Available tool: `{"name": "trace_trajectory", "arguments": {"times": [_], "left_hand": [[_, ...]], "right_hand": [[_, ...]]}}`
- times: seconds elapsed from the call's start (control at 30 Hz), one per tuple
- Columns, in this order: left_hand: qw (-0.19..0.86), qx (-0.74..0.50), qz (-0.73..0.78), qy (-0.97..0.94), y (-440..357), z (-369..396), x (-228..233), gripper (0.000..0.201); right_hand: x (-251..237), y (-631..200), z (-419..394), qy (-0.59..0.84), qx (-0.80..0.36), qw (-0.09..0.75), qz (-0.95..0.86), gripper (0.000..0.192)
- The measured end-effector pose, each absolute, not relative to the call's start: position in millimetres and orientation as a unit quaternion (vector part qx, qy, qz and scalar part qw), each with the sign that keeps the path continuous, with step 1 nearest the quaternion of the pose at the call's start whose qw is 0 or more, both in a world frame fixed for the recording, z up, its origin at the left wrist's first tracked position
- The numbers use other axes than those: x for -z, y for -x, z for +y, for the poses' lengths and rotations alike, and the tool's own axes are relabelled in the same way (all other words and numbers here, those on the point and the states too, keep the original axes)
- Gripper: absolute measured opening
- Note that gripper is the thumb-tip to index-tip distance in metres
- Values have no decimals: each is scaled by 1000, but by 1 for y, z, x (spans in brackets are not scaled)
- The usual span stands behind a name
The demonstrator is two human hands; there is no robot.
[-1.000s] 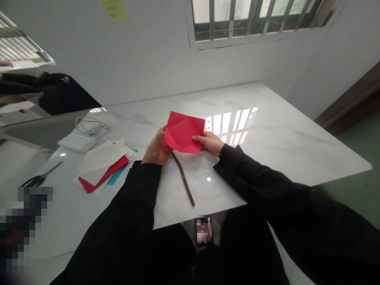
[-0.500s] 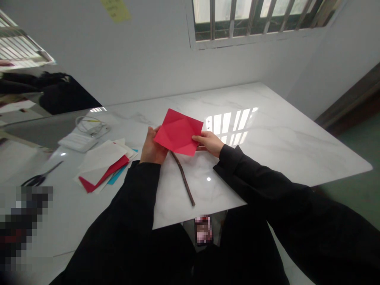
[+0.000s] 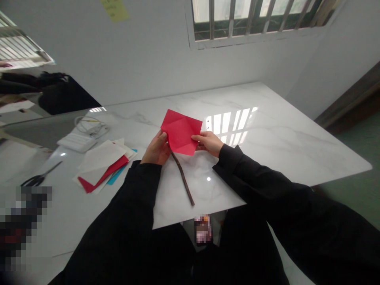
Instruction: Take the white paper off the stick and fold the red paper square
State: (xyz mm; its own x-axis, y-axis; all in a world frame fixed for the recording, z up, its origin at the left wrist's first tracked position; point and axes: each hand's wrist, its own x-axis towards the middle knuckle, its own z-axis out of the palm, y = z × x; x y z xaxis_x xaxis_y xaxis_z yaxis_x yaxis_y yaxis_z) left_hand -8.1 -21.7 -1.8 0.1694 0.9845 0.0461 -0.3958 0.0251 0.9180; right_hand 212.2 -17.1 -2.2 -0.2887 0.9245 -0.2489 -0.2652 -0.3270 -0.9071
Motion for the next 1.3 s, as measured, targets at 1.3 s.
{"name": "trace_trajectory", "arguments": {"times": [1.3], "left_hand": [[590,-588,381,-400,-7,-21,7,61]], "right_hand": [[9,-204,-23,332,-741,419,-406,45]]}}
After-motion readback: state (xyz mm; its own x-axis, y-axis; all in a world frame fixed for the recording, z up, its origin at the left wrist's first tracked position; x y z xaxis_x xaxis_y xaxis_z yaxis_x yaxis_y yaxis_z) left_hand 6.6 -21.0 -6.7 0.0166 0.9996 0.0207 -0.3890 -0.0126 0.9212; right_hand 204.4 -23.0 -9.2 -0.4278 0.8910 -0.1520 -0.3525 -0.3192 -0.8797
